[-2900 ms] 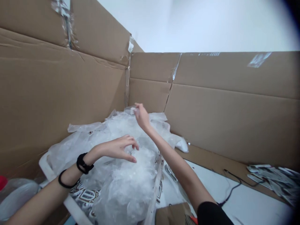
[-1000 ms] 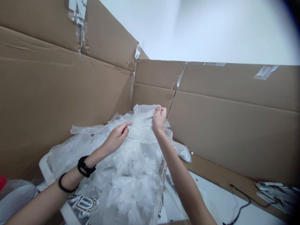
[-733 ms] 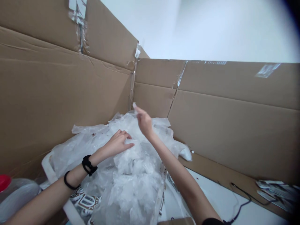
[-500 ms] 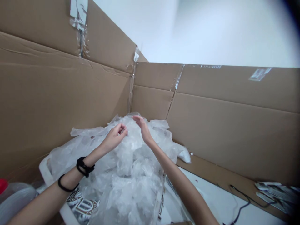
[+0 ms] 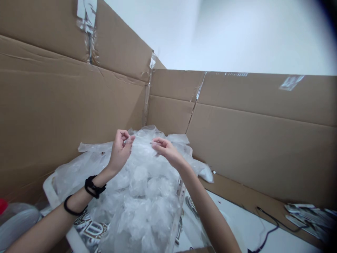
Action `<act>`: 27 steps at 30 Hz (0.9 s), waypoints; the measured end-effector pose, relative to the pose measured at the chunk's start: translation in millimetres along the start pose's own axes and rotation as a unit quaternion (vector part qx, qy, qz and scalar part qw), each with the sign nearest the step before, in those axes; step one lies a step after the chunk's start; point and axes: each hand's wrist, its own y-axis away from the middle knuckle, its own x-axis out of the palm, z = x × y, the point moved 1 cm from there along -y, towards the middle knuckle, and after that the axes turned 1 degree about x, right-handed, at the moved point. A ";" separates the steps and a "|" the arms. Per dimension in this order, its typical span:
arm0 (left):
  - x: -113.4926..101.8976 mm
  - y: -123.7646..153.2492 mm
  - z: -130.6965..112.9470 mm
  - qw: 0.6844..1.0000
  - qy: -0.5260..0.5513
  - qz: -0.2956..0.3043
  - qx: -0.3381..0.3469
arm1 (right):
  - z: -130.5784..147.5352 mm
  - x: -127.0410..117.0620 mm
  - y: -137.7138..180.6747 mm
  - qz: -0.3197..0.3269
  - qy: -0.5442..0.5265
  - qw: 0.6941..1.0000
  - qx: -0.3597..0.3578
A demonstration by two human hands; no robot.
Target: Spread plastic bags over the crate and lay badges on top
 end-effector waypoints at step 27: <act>1.1 -3.3 -0.4 0.984 -0.079 0.124 -0.103 | 0.8 -5.1 -11.3 -0.108 0.013 0.990 -0.095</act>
